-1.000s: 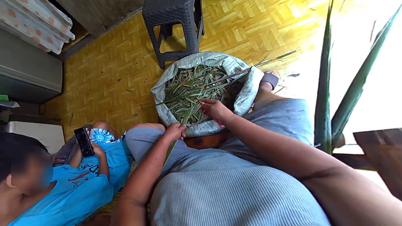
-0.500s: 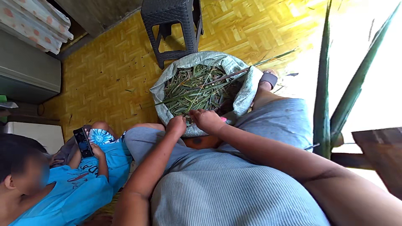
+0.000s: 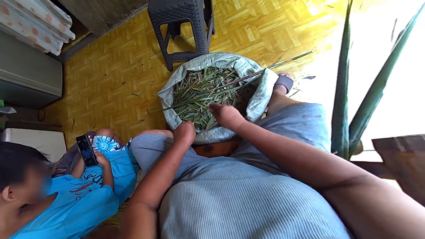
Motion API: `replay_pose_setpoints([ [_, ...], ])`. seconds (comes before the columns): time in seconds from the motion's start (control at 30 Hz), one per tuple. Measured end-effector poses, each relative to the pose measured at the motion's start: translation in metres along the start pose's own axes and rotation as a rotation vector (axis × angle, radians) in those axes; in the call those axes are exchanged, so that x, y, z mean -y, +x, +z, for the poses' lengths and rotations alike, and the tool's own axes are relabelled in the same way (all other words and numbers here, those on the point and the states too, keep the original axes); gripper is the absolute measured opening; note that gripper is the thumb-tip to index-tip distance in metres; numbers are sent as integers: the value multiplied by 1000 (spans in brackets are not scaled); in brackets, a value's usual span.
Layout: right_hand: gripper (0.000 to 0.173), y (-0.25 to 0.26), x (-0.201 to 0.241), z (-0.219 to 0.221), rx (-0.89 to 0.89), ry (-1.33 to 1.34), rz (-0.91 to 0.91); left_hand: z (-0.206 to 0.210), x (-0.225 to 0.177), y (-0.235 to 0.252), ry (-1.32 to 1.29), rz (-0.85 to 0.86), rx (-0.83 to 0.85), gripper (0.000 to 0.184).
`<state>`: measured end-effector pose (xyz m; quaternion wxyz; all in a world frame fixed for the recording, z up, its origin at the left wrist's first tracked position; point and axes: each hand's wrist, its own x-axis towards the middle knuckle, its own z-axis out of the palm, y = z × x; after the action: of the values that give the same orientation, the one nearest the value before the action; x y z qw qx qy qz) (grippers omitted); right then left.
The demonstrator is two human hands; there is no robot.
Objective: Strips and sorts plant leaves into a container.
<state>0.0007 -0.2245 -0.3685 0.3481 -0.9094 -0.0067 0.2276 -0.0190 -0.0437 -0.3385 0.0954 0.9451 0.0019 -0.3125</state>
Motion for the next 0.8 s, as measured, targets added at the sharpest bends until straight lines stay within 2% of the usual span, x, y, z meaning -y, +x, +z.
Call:
replay_pose_setpoints([
  [0.1, 42, -14, 14, 19, 70, -32, -108, 1, -5, -2, 55, 7, -25, 41],
  [0.2, 42, -16, 18, 21, 59, -120, -123, 0, -9, -6, 100, 12, -42, 39],
  [0.33, 43, 1, 5, 9, 34, -171, 29, -1, -7, -12, 84, 22, -44, 42],
  [0.43, 45, 16, -18, 0, -46, -79, 198, 0, -2, -12, 55, 15, -28, 43],
  [0.5, 48, 19, -30, -3, -128, 53, 225, -1, 0, -10, 13, 11, -5, 43],
  [0.57, 48, 13, -25, -1, -118, 322, 216, -2, 1, -8, -52, 22, 23, 43],
  [0.7, 39, -3, 5, 13, 112, 1060, 354, -2, 0, -3, -184, 82, 82, 45],
  [0.8, 33, 0, 6, 12, 195, 1234, 438, 0, 6, 2, -303, 109, 141, 48],
])
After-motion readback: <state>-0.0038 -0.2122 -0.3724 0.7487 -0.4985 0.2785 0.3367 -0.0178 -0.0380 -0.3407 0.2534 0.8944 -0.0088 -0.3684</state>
